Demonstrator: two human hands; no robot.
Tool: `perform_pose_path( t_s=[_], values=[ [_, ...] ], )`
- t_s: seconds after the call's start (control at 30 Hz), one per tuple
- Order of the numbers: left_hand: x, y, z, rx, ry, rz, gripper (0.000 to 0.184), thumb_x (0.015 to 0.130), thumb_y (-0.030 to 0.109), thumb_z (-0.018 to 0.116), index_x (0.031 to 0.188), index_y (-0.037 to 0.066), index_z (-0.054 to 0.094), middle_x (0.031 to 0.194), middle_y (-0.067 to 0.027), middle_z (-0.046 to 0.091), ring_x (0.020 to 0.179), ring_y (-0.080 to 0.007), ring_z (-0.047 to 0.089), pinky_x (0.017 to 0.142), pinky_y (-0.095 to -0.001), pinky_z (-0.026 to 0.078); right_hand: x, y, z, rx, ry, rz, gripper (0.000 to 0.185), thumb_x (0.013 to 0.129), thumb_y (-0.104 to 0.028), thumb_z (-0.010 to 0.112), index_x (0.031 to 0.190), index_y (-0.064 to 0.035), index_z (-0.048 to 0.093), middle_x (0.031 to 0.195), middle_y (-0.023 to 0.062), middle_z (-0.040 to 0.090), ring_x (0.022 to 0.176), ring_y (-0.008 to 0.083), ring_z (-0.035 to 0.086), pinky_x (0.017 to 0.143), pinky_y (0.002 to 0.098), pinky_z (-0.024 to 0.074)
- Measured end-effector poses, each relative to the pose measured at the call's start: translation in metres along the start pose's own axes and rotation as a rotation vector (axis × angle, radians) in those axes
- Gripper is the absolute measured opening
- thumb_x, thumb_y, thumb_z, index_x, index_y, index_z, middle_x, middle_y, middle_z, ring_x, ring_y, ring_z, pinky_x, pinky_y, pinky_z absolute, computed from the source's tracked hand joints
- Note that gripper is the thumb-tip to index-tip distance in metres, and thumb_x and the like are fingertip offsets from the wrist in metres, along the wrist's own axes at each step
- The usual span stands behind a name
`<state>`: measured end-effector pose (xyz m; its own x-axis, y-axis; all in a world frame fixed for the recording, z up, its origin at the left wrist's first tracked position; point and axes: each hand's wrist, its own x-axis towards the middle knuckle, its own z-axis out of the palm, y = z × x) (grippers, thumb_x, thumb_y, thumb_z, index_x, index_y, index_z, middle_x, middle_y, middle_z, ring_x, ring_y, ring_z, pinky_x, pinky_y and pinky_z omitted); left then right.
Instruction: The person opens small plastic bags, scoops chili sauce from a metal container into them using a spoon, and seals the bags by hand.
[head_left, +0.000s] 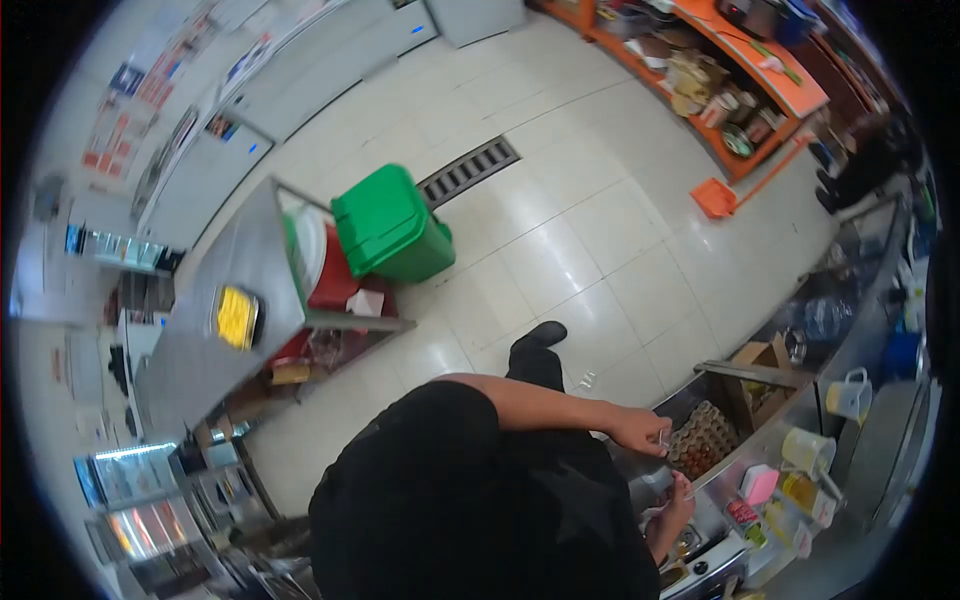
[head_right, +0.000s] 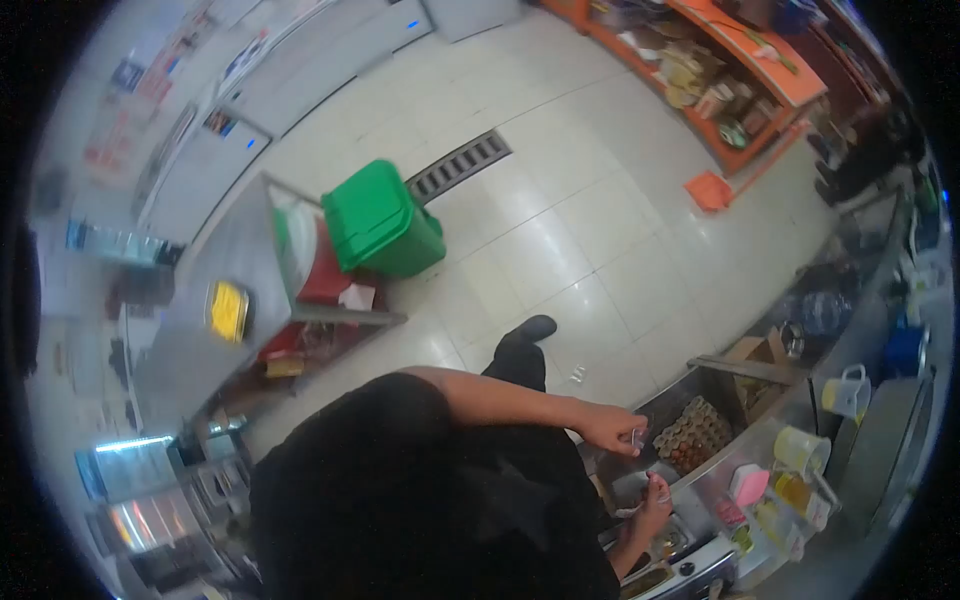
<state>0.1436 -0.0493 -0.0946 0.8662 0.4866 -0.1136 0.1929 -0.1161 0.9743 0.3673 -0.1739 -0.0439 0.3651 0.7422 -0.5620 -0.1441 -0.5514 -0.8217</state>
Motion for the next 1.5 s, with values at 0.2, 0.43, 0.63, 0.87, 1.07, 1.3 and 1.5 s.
perform_pose_path(
  t_s=[0.2,0.43,0.63,0.87,1.07,1.3,1.5],
  values=[
    [-0.028,-0.03,0.039,-0.339,0.487,-0.093,0.052,0.097,0.054,0.056,0.11,0.005,0.047,0.089,-0.011,0.059,0.081,-0.0251,0.059,0.071,-0.0402,0.045,0.027,-0.03,0.005,-0.243,-0.185,-0.1,0.024,0.094,-0.026,0.067,0.098,-0.0024,0.069,0.079,-0.003,0.059,0.066,0.007,0.046,0.057,0.0228,0.0318],
    [-0.038,-0.015,0.054,-0.516,0.641,-0.014,0.051,0.098,0.05,0.055,0.112,0.002,0.043,0.092,-0.0109,0.053,0.085,-0.0232,0.052,0.075,-0.0384,0.044,0.013,-0.049,0.03,-0.477,-0.468,-0.114,0.027,0.095,-0.033,0.066,0.104,-0.008,0.068,0.079,-0.0037,0.056,0.068,0.0049,0.049,0.064,0.02,0.0438],
    [-0.019,-0.058,0.048,-0.3,0.539,-0.04,0.045,0.1,0.03,0.055,0.127,-0.003,0.044,0.119,-0.0118,0.051,0.11,-0.0196,0.051,0.095,-0.0327,0.043,0.036,-0.005,-0.013,-0.465,-0.359,-0.233,0.016,0.093,-0.02,0.069,0.095,-0.0045,0.072,0.086,-0.0004,0.068,0.083,0.0099,0.06,0.078,0.0264,0.0476],
    [0.019,-0.065,0.037,-0.586,0.426,-0.012,0.029,0.1,0.029,0.056,0.113,0.008,0.041,0.093,-0.0042,0.056,0.086,-0.0105,0.051,0.072,-0.0261,0.042,-0.003,-0.007,-0.036,-0.337,-0.159,-0.157,0.025,0.096,-0.028,0.065,0.096,-0.0062,0.076,0.078,-0.0004,0.07,0.062,0.0062,0.051,0.058,0.0247,0.0423],
    [0.068,-0.002,0.005,-0.436,0.202,-0.126,0.027,0.101,0.028,0.055,0.117,0.01,0.044,0.097,-0.0028,0.053,0.086,-0.0126,0.051,0.076,-0.0276,0.042,-0.023,0.045,-0.056,-0.126,-0.034,-0.197,0.028,0.096,-0.028,0.062,0.108,-0.0054,0.073,0.079,-0.0003,0.073,0.058,0.0066,0.057,0.045,0.0281,0.0453],
    [0.124,0.025,0.007,-0.338,-0.176,-0.14,0.037,0.098,0.038,0.057,0.123,0.012,0.045,0.093,0.0006,0.047,0.08,-0.0099,0.042,0.069,-0.0261,0.037,-0.107,0.095,-0.046,0.108,0.318,-0.062,0.026,0.091,-0.028,0.071,0.099,-0.0039,0.073,0.073,0.0027,0.069,0.061,0.0092,0.061,0.054,0.0286,0.0478],
    [0.137,0.029,0.024,-0.355,-0.509,-0.232,0.038,0.099,0.037,0.055,0.127,0.015,0.041,0.096,0.0017,0.049,0.08,-0.0074,0.041,0.068,-0.0232,0.034,-0.185,0.099,-0.014,0.225,1.002,0.157,0.032,0.088,-0.033,0.074,0.096,-0.0018,0.071,0.068,0.0018,0.064,0.056,0.0104,0.057,0.054,0.027,0.0462]
  ],
)
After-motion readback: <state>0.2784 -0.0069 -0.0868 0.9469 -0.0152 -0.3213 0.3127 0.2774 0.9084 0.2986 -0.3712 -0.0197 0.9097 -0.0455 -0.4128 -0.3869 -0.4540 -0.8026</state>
